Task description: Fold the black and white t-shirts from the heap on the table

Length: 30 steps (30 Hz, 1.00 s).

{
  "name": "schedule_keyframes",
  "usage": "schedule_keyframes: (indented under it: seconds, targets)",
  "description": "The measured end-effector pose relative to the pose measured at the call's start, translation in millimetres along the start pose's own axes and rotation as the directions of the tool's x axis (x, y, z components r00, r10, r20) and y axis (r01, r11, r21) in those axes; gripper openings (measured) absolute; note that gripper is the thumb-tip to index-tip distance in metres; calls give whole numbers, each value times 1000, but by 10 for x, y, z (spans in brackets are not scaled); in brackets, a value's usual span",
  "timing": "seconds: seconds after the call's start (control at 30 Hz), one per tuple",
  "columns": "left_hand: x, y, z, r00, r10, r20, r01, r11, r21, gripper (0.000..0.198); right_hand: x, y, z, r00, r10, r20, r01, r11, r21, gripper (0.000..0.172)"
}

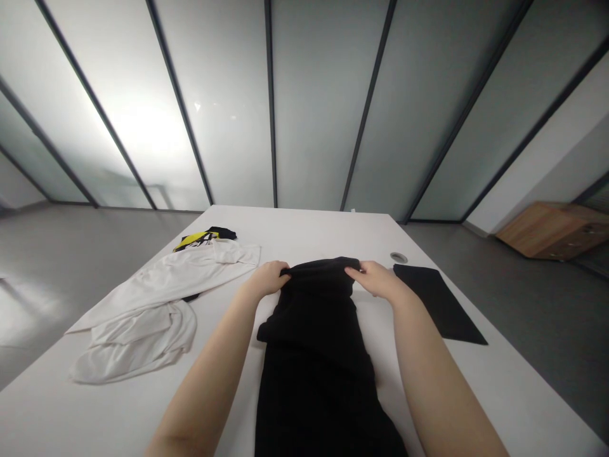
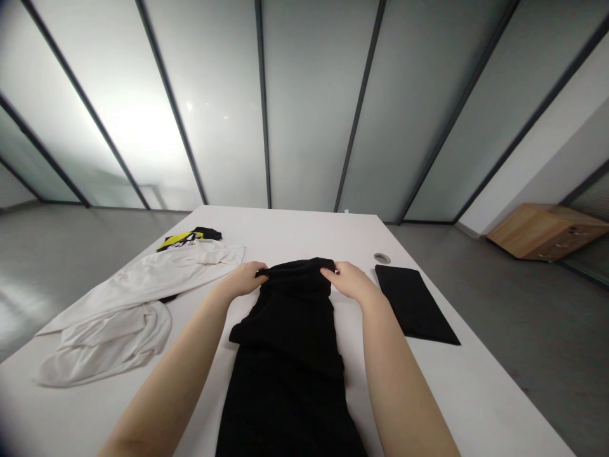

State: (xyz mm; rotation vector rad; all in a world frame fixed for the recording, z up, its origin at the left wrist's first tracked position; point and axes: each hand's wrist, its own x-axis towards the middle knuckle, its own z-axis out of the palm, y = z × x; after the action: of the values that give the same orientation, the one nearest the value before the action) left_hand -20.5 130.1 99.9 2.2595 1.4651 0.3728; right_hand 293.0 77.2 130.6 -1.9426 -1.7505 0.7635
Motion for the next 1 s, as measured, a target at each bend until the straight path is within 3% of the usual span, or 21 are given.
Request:
schedule_keyframes:
  seconds: [0.1,0.17,0.27,0.37,0.53,0.6,0.67,0.73,0.8,1.0]
  targets:
    - [20,-36,53,999,-44,-2,44,998,34,23,-1,22,72,978,131,161,-156,976,153,31]
    - [28,-58,74,997,-65,-35,65,998,18,22,6,47,133,968,117,221,-186,928,323,29]
    - [47,-86,38,993,-100,-59,96,993,-62,18,88,78,196,981,68,180,-159,814,558,31]
    - [163,-109,-85,989,-142,-35,131,967,-221,15,323,35,209,995,91,49,-101,766,635,29]
    - [706,-68,-295,944,-308,-122,228,871,-435,31,947,-234,194,980,92,-174,29,807,590,40]
    - [916,-46,-298,929,-316,-191,202,868,-453,44,1148,-301,213,963,56,-265,107,819,563,60]
    - [1015,-63,-235,919,-316,-235,192,881,-431,58,1252,-283,267,939,-42,-341,190,890,415,78]
    - [979,-135,-118,914,-320,-249,218,906,-363,67,1244,-176,363,931,-164,-327,229,958,171,75]
    - [831,-241,27,912,-338,-234,266,919,-291,65,1135,-11,494,945,-209,-250,214,977,-7,61]
    - [162,-404,418,914,-384,-130,353,912,-206,48,477,417,871,978,-94,-184,70,988,-134,46]
